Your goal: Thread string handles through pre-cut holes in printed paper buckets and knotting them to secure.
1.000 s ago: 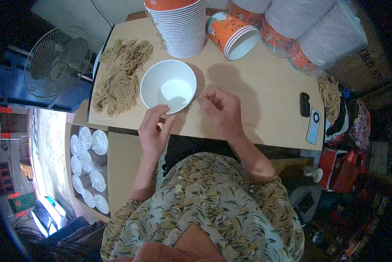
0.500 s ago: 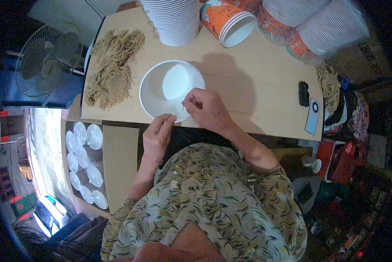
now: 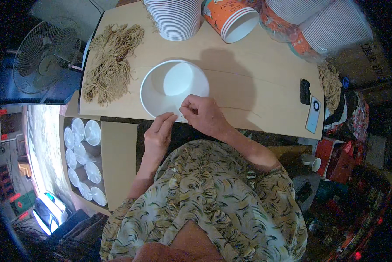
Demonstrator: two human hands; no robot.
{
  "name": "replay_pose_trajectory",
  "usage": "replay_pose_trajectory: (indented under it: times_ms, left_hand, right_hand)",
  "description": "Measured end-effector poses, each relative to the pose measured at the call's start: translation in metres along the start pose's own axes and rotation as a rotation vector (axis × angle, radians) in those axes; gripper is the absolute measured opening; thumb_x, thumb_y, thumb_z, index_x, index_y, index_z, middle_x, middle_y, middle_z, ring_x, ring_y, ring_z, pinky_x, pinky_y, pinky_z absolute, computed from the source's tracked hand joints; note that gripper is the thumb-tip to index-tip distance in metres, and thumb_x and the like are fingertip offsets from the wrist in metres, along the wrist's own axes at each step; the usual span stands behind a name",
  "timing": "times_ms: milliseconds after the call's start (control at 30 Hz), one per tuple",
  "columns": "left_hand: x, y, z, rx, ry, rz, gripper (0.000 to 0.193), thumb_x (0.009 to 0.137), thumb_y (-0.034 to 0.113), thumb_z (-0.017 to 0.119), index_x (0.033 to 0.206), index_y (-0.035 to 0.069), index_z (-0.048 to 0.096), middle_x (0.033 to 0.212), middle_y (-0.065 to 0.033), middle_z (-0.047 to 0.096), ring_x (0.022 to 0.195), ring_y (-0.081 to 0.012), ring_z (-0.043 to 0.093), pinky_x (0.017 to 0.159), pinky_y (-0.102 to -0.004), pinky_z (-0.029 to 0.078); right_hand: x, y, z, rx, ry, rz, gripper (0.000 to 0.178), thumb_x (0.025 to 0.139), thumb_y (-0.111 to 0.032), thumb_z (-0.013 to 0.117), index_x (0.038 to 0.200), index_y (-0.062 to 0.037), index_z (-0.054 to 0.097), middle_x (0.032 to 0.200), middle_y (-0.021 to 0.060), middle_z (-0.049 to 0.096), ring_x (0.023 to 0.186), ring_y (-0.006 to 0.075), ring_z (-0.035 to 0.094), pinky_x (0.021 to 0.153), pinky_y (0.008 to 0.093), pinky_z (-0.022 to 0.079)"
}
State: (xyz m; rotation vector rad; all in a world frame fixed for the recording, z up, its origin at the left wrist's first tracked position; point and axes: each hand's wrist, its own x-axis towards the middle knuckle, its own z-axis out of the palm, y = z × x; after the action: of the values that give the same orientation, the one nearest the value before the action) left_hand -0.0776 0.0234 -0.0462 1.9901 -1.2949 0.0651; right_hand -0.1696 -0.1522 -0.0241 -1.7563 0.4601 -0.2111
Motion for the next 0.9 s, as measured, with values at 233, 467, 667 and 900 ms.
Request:
replay_pose_trajectory:
  times_ms: [233,467,667,900]
  left_hand:
    - [0.001,0.001,-0.002,0.006,-0.035,-0.003,0.032,0.078,-0.005,0.065,0.109,0.003,0.070,0.111,-0.0105,0.068,0.092,-0.0293,0.070,0.077,-0.0363,0.059]
    - [0.011,0.004,-0.007,0.054,-0.031,0.044,0.027,0.079,-0.002,0.065,0.105,0.006,0.070,0.106,-0.0067,0.068,0.086,-0.0262,0.070,0.072,-0.0347,0.058]
    - [0.015,0.004,-0.007,0.075,-0.007,0.035,0.025,0.078,0.002,0.069,0.102,0.008,0.071,0.102,-0.0048,0.068,0.082,-0.0240,0.069,0.070,-0.0343,0.057]
    - [0.015,0.004,-0.009,0.017,0.020,0.000,0.024,0.078,0.001,0.072,0.101,0.007,0.071,0.101,-0.0064,0.068,0.081,-0.0253,0.069,0.069,-0.0350,0.057]
  right_hand:
    - [0.000,0.006,0.001,-0.046,-0.005,-0.005,0.010,0.095,-0.007,0.065,0.090,0.0020,0.063,0.068,-0.0005,0.061,0.058,0.0047,0.056,0.051,0.0228,0.045]
    - [0.000,0.007,0.002,-0.241,0.052,-0.112,0.012,0.093,-0.007,0.066,0.086,0.0026,0.064,0.065,0.0014,0.062,0.059,0.0072,0.059,0.052,0.0263,0.047]
    - [0.004,-0.002,0.001,-0.226,0.088,-0.084,0.013,0.088,-0.013,0.069,0.086,-0.0001,0.066,0.071,0.0159,0.069,0.061,0.0292,0.069,0.057,0.0374,0.053]
    - [0.006,-0.008,-0.006,0.067,0.027,0.062,0.009,0.095,-0.006,0.065,0.090,0.0017,0.064,0.066,-0.0007,0.061,0.056,0.0034,0.055,0.049,0.0217,0.043]
